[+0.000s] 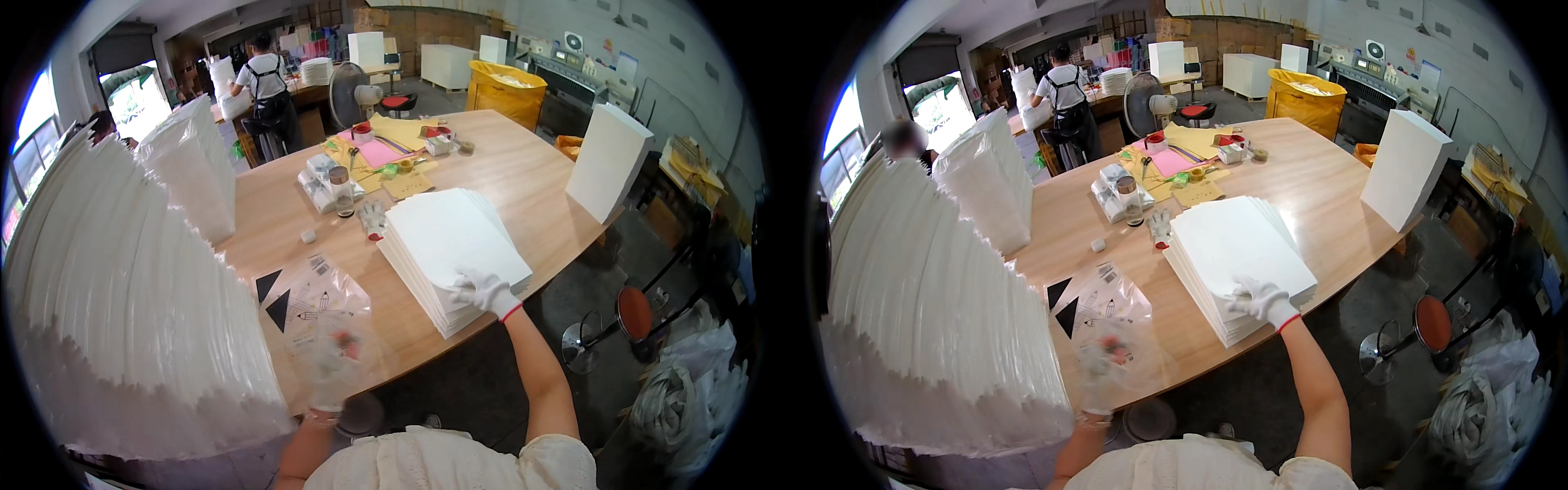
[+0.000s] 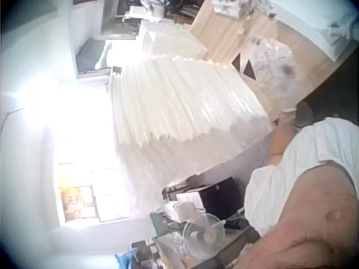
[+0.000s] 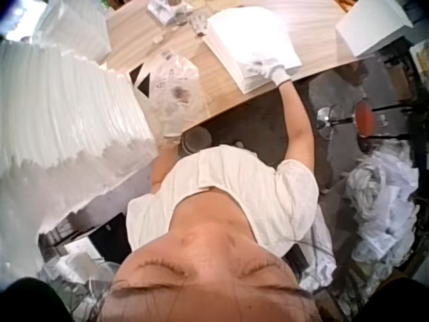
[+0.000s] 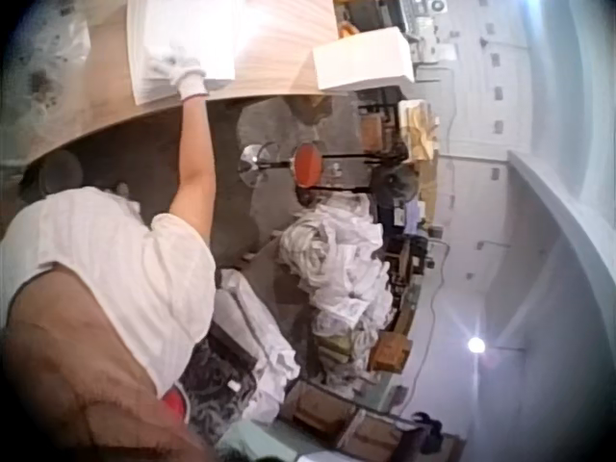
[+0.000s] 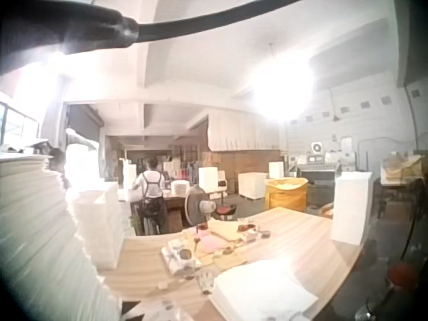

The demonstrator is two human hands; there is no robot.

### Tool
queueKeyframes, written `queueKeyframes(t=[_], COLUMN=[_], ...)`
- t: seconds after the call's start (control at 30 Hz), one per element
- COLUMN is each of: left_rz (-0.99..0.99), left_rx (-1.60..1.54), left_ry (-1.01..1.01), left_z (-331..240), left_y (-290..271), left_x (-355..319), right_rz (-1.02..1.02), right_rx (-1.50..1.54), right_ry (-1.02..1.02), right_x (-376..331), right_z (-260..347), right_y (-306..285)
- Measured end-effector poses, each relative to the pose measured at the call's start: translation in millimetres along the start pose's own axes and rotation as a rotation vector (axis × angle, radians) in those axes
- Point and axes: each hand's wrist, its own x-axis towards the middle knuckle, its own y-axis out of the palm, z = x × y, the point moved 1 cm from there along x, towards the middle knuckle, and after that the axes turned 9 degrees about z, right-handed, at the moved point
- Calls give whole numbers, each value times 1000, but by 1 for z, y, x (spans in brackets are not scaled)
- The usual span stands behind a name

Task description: The person repeatedly picks up white rectangular boards from a stack on the table and places them into clear plastic bags. The person then seals the bags and stacks them on the table. The task is performed continuously throughout the video.

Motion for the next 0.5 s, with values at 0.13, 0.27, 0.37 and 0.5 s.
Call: queueKeyframes(t=[0.13,0.27,0.37,0.5], left_rz=[679,765,679,713], left_rx=[-698,-1348,-732,198], left_ry=[-179,-619,-475,21], left_z=[-52,-46,-39,-25], left_y=[60,78,45,42], left_x=[-6,-5,-11,-38], right_rz=[-295,-88,145,11], right_rx=[-281,-458,581,1740], right_ry=[-259,-610,-435,308], right_x=[-9,-96,-116,-132], right_z=[51,119,106,19], right_y=[2,56,36,77])
